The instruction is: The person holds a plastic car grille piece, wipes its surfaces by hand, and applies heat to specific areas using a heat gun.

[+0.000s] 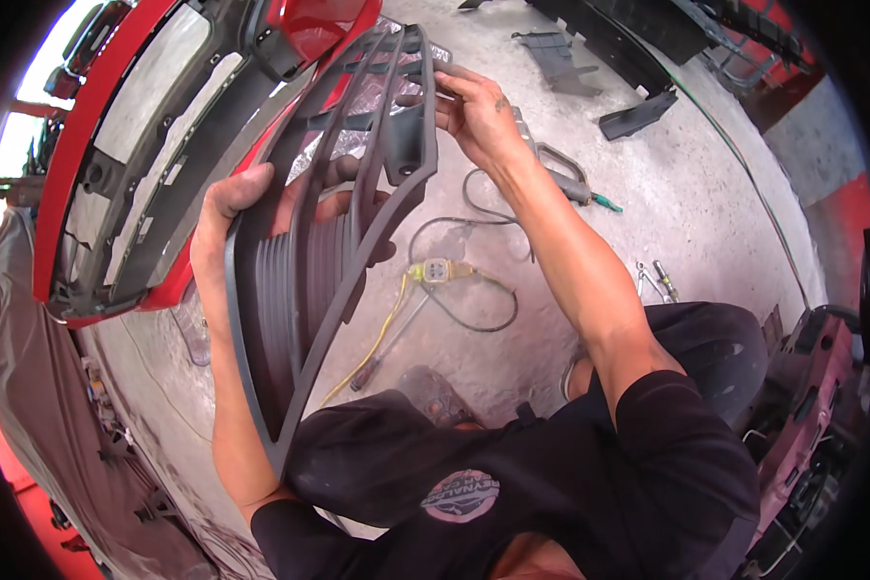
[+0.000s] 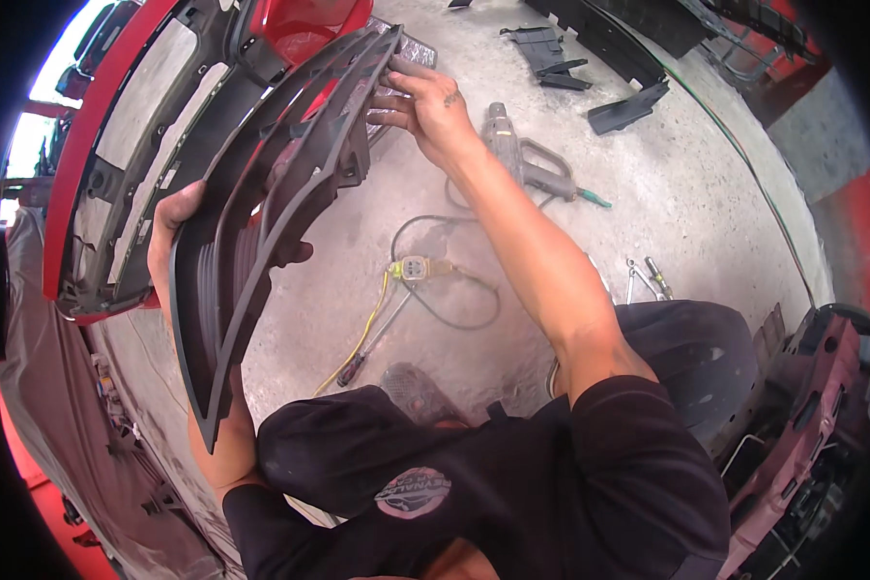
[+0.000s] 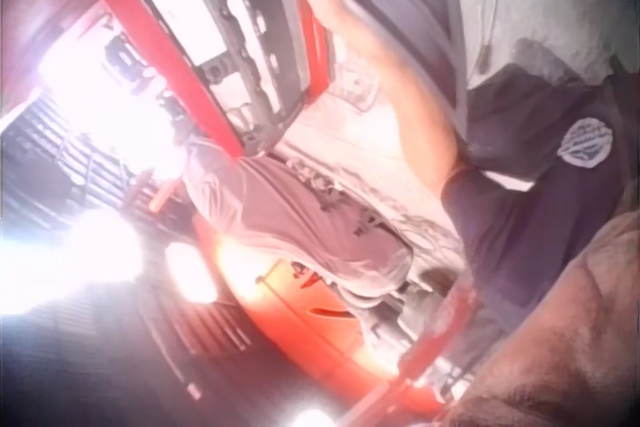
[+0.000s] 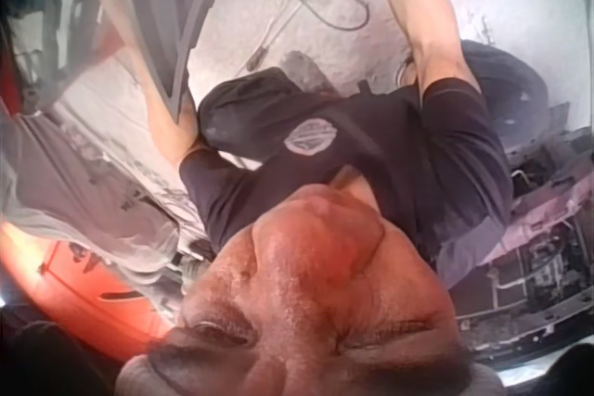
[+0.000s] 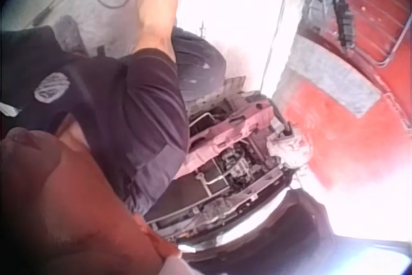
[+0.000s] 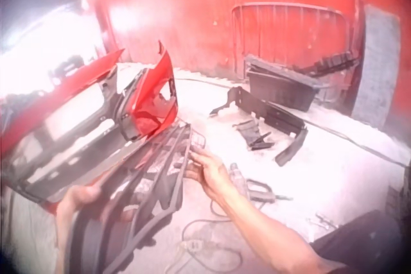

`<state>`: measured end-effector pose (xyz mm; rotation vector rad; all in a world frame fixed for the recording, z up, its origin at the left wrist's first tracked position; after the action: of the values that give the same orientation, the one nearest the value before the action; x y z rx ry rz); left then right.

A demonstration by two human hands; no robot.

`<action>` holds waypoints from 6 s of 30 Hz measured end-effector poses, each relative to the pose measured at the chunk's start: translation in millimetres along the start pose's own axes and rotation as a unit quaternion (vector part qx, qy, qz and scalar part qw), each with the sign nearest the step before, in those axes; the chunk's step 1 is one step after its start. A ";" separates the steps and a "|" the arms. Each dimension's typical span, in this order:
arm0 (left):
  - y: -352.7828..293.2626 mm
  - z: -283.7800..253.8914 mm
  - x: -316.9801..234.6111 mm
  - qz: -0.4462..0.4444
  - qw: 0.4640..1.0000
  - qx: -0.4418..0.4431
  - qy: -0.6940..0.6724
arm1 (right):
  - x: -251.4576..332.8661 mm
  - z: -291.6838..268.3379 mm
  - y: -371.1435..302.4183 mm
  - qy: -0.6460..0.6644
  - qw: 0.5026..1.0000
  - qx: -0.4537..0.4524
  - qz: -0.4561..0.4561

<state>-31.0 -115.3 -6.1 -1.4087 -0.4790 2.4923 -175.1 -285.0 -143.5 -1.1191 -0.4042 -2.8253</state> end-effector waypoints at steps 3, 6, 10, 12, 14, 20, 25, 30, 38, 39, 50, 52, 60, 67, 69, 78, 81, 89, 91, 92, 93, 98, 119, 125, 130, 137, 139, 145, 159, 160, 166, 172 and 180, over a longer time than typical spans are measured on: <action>0.5 -10.5 -4.7 0.013 1.000 0.004 0.001 | 2.4 8.5 -4.5 -0.011 1.000 0.001 -0.003; -3.8 -17.6 -9.1 0.013 1.000 0.007 0.023 | -0.5 17.2 -3.6 -0.004 1.000 0.017 -0.003; -1.9 -19.7 -8.1 0.016 1.000 0.002 0.011 | 3.6 18.8 -7.8 -0.013 1.000 0.022 0.001; -4.2 -13.5 -8.4 0.002 1.000 0.012 0.022 | 3.8 17.0 -11.4 -0.033 0.999 0.003 0.013; -5.5 -12.7 -7.5 -0.013 0.999 0.021 0.032 | 2.2 18.5 -13.2 -0.033 0.999 0.005 0.013; -0.9 -18.2 0.8 -0.038 0.997 0.057 0.026 | 8.4 21.5 -17.3 -0.053 0.998 0.018 0.009; -9.4 -0.1 4.9 -0.048 0.992 0.115 -0.021 | 7.4 20.9 -17.5 -0.057 0.998 -0.002 0.014; -15.3 1.2 22.1 -0.041 0.993 0.111 -0.013 | 15.1 9.6 -14.7 -0.048 0.999 -0.018 -0.006; -11.3 -4.0 29.0 -0.033 0.993 0.112 -0.026 | 31.4 21.6 -16.5 -0.102 0.993 -0.024 -0.045; -11.7 -2.2 26.5 -0.026 0.989 0.140 -0.032 | 32.3 22.1 -16.7 -0.109 0.992 -0.025 -0.052; -24.1 -17.4 16.9 -0.012 0.993 0.103 -0.056 | 23.9 53.1 -19.6 -0.104 0.994 0.005 -0.029; -23.4 -17.9 17.2 -0.012 0.992 0.108 -0.064 | 24.7 52.0 -19.5 -0.108 0.994 0.007 -0.030; -22.1 -15.3 18.0 -0.019 0.989 0.130 -0.061 | 25.8 53.1 -20.8 -0.105 0.994 0.005 -0.037; -18.5 -18.5 28.3 -0.030 0.995 0.088 -0.038 | 27.7 48.0 -24.1 -0.149 0.987 -0.018 -0.064; -19.5 -23.3 30.0 -0.035 0.996 0.073 -0.026 | 24.7 48.7 -25.2 -0.146 0.987 -0.028 -0.058; -22.0 -47.2 52.1 -0.076 0.996 0.042 -0.003 | -14.7 16.8 -20.7 -0.092 0.991 -0.096 0.031; -24.5 -49.5 63.0 -0.103 0.994 0.039 0.009 | -25.7 10.5 -18.9 -0.095 0.990 -0.091 0.057; -22.0 -66.4 95.6 -0.154 0.985 0.001 0.073 | -38.4 3.4 -25.0 -0.126 0.982 -0.101 0.101; -17.8 -70.2 98.6 -0.161 0.982 -0.022 0.097 | -36.9 -2.5 -28.2 -0.135 0.979 -0.108 0.105; -14.8 -74.5 99.9 -0.166 0.978 -0.046 0.122 | -36.5 -4.1 -29.3 -0.140 0.980 -0.094 0.108; -10.9 -77.6 100.7 -0.166 0.978 -0.048 0.121 | -37.8 -1.6 -30.4 -0.142 0.980 -0.078 0.112; 26.4 -88.0 106.5 -0.106 0.984 -0.049 0.134 | -44.7 -7.7 -43.1 -0.134 0.980 -0.096 0.114; 53.9 -127.0 58.4 -0.086 0.946 -0.107 0.292 | -88.7 -3.4 -68.0 0.026 0.989 -0.131 0.061; 33.9 -140.3 -27.1 0.063 0.877 -0.047 0.474 | -84.6 10.8 -12.9 0.016 0.982 0.000 0.186; 15.0 -141.2 -61.7 0.083 0.843 -0.033 0.530 | -62.7 29.3 12.3 0.051 0.993 0.052 0.089; 23.2 -148.6 -84.0 0.157 0.749 -0.121 0.632 | -63.5 42.4 -6.2 0.113 0.992 0.021 0.054; 29.0 -139.4 -87.5 0.192 0.732 -0.151 0.635 | -63.7 42.5 -8.0 0.126 0.991 0.024 0.047; 5.5 -100.9 -97.8 0.439 0.528 -0.283 0.670 | -62.4 36.9 -6.6 0.139 0.990 -0.024 0.005; 25.7 -148.6 -27.7 0.379 0.632 -0.308 0.601 | -67.6 -1.1 6.2 0.143 0.987 -0.065 -0.019; 28.5 -154.7 -30.9 0.363 0.647 -0.322 0.588 | -67.5 1.4 5.4 0.136 0.989 -0.054 -0.014; 29.6 -140.2 -37.1 0.399 0.565 -0.340 0.638 | -67.3 5.2 0.4 0.148 0.988 -0.039 -0.018; 30.5 -120.1 -26.3 0.410 0.505 -0.295 0.700 | -70.6 27.5 -9.5 0.163 0.986 -0.026 -0.013; 55.2 -47.7 -10.1 0.464 0.516 -0.176 0.699 | -94.8 44.0 -30.2 0.153 0.988 -0.016 0.020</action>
<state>12.7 -161.8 -42.9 -3.7134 0.2859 0.5099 -81.7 -246.6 -183.8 -0.6707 -0.3074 -2.9100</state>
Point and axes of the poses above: each hand's wrist, its own y-axis towards the middle knuckle, its own z-axis out of the palm, x = y × z, the point moved 9 cm from there along y, towards the middle knuckle, and after that the axes turned 10 degrees about -z, right-handed, at the moved point
